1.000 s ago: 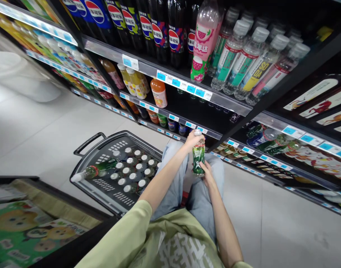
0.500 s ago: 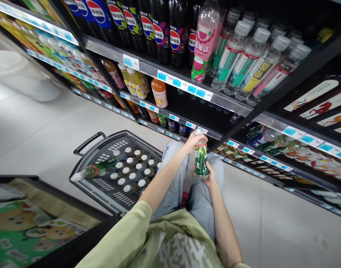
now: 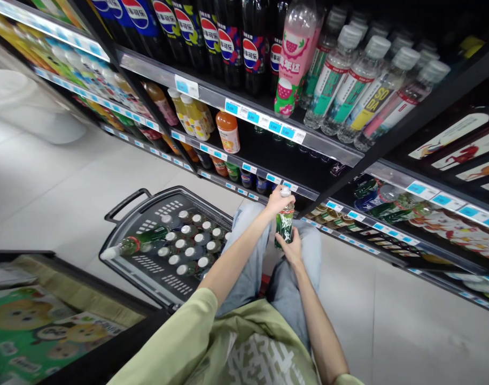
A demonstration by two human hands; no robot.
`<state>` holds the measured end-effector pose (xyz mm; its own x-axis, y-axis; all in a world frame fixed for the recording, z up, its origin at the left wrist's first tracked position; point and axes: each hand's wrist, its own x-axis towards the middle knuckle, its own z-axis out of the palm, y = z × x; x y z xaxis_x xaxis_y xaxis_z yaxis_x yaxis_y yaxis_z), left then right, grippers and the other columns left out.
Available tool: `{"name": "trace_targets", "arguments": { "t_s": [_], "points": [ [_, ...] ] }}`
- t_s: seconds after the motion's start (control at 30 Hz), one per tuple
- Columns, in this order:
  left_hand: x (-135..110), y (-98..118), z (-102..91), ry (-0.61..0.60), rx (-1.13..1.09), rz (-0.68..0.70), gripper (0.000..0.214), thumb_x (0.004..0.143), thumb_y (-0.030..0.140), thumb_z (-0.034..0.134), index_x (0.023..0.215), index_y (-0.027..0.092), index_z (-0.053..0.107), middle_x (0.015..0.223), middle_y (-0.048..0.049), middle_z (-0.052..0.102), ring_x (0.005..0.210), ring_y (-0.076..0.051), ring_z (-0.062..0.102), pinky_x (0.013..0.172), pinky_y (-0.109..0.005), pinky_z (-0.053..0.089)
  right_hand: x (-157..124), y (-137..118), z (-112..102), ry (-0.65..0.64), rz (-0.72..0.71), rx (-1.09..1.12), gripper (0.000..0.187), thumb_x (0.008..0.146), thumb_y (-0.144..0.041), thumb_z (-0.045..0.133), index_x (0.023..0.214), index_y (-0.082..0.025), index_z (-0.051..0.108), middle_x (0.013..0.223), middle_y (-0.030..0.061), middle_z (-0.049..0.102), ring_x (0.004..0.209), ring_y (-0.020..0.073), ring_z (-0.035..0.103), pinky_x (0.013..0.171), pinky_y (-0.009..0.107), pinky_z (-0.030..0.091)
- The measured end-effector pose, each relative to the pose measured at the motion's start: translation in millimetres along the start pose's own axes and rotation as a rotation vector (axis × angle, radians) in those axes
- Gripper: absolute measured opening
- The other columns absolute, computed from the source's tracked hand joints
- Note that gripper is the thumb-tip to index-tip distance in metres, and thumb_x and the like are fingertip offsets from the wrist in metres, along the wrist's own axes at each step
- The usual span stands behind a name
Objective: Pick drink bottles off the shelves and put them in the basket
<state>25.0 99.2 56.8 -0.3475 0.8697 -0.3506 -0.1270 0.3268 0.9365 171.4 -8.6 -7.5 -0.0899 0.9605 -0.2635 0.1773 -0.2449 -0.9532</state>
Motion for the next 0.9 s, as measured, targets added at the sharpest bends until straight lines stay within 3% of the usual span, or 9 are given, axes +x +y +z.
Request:
{"name": "trace_targets", "arguments": {
  "t_s": [0.17,0.27,0.37,0.53,0.73,0.9],
  "points": [
    [-7,9,-0.1,-0.043,-0.08,-0.04,0.053,0.06,0.01,0.075,0.11,0.021,0.059,0.068,0.0047,0.069,0.065,-0.017,0.068,0.07,-0.028,0.053,4,-2,-6,-0.139,0.046,0.221,0.055,0.072,-0.062,0.086,0.105,-0.02,0.072,0.102,0.0072,0.079,0.096,0.0264,0.072,0.085,0.036,0.058],
    [-14,16,-0.5,-0.147,-0.219,-0.07,0.054,0.061,0.01,0.073,0.111,0.021,0.056,0.066,0.0032,0.069,0.062,-0.018,0.068,0.065,-0.028,0.053,4,-4,-10,-0.269,0.221,0.458,0.062,0.077,-0.075,0.077,0.103,-0.019,0.074,0.095,0.0097,0.081,0.095,0.0312,0.077,0.078,0.041,0.063],
    [-19,22,-0.4,-0.223,-0.322,-0.075,0.052,0.063,0.012,0.072,0.111,0.02,0.056,0.067,0.0018,0.069,0.061,-0.018,0.068,0.062,-0.028,0.053,3,-4,-12,-0.356,0.337,0.558,0.066,0.075,-0.079,0.078,0.102,-0.018,0.073,0.086,0.0108,0.081,0.087,0.0332,0.079,0.07,0.042,0.064],
    [-19,22,2.0,-0.195,-0.317,-0.06,0.045,0.064,0.012,0.071,0.105,0.019,0.056,0.065,0.0006,0.07,0.059,-0.018,0.067,0.06,-0.027,0.052,5,4,-11,-0.279,0.238,0.428,0.066,0.073,-0.08,0.079,0.098,-0.018,0.073,0.082,0.0096,0.08,0.081,0.03,0.078,0.067,0.038,0.063],
    [-11,12,3.6,-0.167,-0.215,-0.011,0.045,0.065,0.01,0.073,0.105,0.019,0.056,0.063,0.0018,0.07,0.06,-0.018,0.069,0.064,-0.027,0.053,6,11,-7,-0.165,0.048,0.196,0.057,0.076,-0.07,0.08,0.102,-0.019,0.074,0.094,0.0079,0.08,0.084,0.0241,0.073,0.076,0.034,0.06],
    [-10,9,3.0,-0.155,-0.221,-0.015,0.048,0.065,0.009,0.073,0.108,0.02,0.057,0.064,0.0022,0.071,0.06,-0.018,0.07,0.065,-0.027,0.053,6,9,-6,-0.122,-0.008,0.137,0.051,0.079,-0.065,0.077,0.099,-0.018,0.074,0.093,0.0078,0.079,0.083,0.0238,0.069,0.079,0.035,0.057]
  ]
}}
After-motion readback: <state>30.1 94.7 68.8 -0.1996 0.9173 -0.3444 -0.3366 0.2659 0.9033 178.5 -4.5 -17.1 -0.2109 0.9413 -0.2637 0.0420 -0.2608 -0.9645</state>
